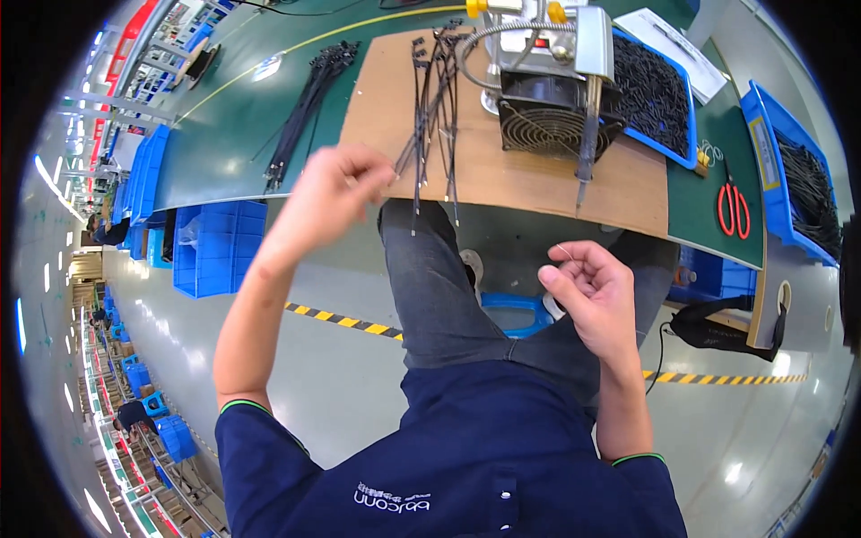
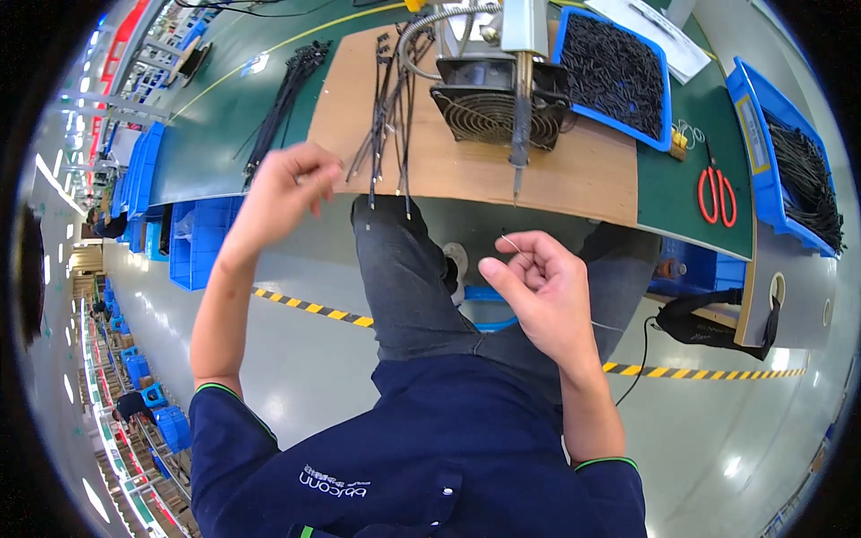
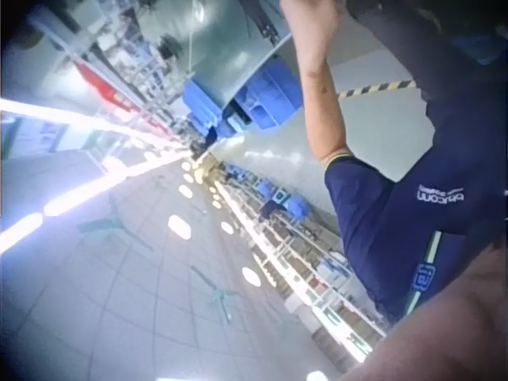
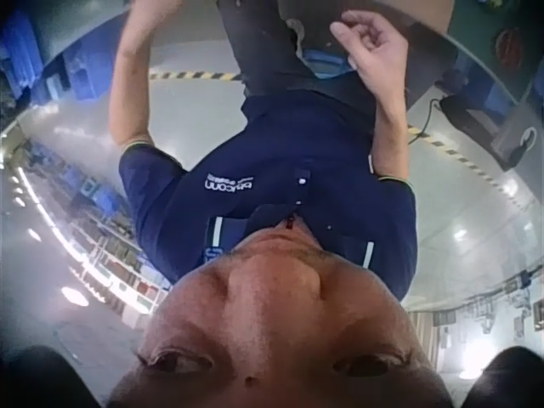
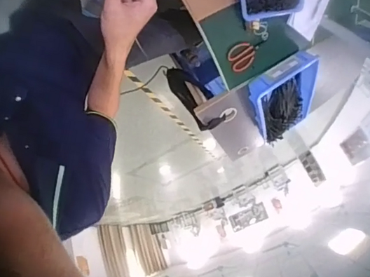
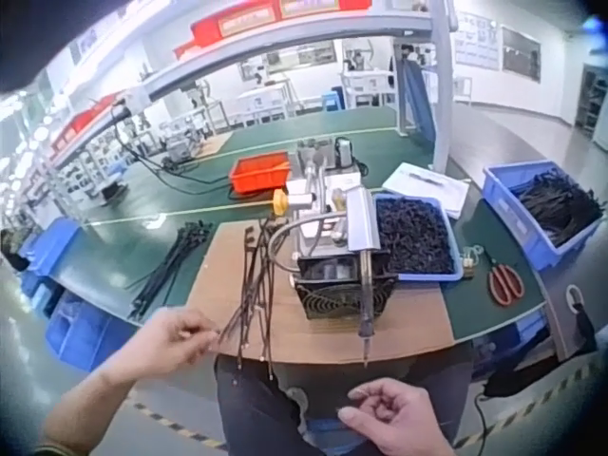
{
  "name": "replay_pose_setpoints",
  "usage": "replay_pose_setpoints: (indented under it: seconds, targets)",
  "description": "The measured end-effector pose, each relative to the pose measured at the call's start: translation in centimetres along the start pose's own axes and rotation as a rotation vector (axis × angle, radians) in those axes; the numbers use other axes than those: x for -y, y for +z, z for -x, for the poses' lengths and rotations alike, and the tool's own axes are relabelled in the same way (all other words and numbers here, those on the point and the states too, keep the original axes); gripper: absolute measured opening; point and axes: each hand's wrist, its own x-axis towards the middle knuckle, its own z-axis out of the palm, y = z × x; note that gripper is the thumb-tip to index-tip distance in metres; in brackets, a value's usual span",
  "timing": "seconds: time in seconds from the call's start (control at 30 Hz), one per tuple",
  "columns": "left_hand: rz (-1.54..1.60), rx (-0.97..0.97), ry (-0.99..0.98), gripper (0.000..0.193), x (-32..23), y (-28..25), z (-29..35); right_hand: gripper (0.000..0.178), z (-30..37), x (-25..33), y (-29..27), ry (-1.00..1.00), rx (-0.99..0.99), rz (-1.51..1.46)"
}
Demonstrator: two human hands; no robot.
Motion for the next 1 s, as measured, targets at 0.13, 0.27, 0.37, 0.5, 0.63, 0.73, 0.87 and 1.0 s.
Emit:
replay_pose_setpoints:
  seconds: [0.13,0.27,0.37,0.5,0.63,0.73,0.87,1.0]
  targets:
    - [-0.218,-0.306,0.058,0.025,7.2,-7.9,-7.1,0.028,0.6,0.3,0.2,0.037,-0.025,0.029]
    - [-0.648,-0.505,0.159,0.034,11.3,-13.6,-12.3,0.029,0.8,0.0,0.2,0.037,-0.014,0.092]
    - [-0.767,-0.559,0.097,0.038,11.8,-13.3,-14.4,0.030,1.1,0.0,-0.3,0.044,-0.025,0.133]
    - [-0.338,-0.345,0.093,0.038,8.1,-7.3,-16.4,0.029,1.2,-0.5,-0.9,0.092,-0.060,0.127]
    - [-0.351,-0.256,0.194,0.032,4.8,-1.7,-18.1,0.029,1.2,-0.5,-0.7,0.105,-0.035,0.126]
    - [-0.290,-0.224,0.252,0.031,2.9,1.0,-19.7,0.028,1.3,-0.4,-0.9,0.097,-0.015,0.161]
    - [-0.402,-0.197,0.305,0.032,1.8,3.2,-21.6,0.028,1.3,-0.3,-0.7,0.086,-0.011,0.181]
    - [-0.584,-0.258,0.200,0.032,1.4,4.2,-23.1,0.026,1.3,0.0,-0.7,0.078,0.006,0.176]
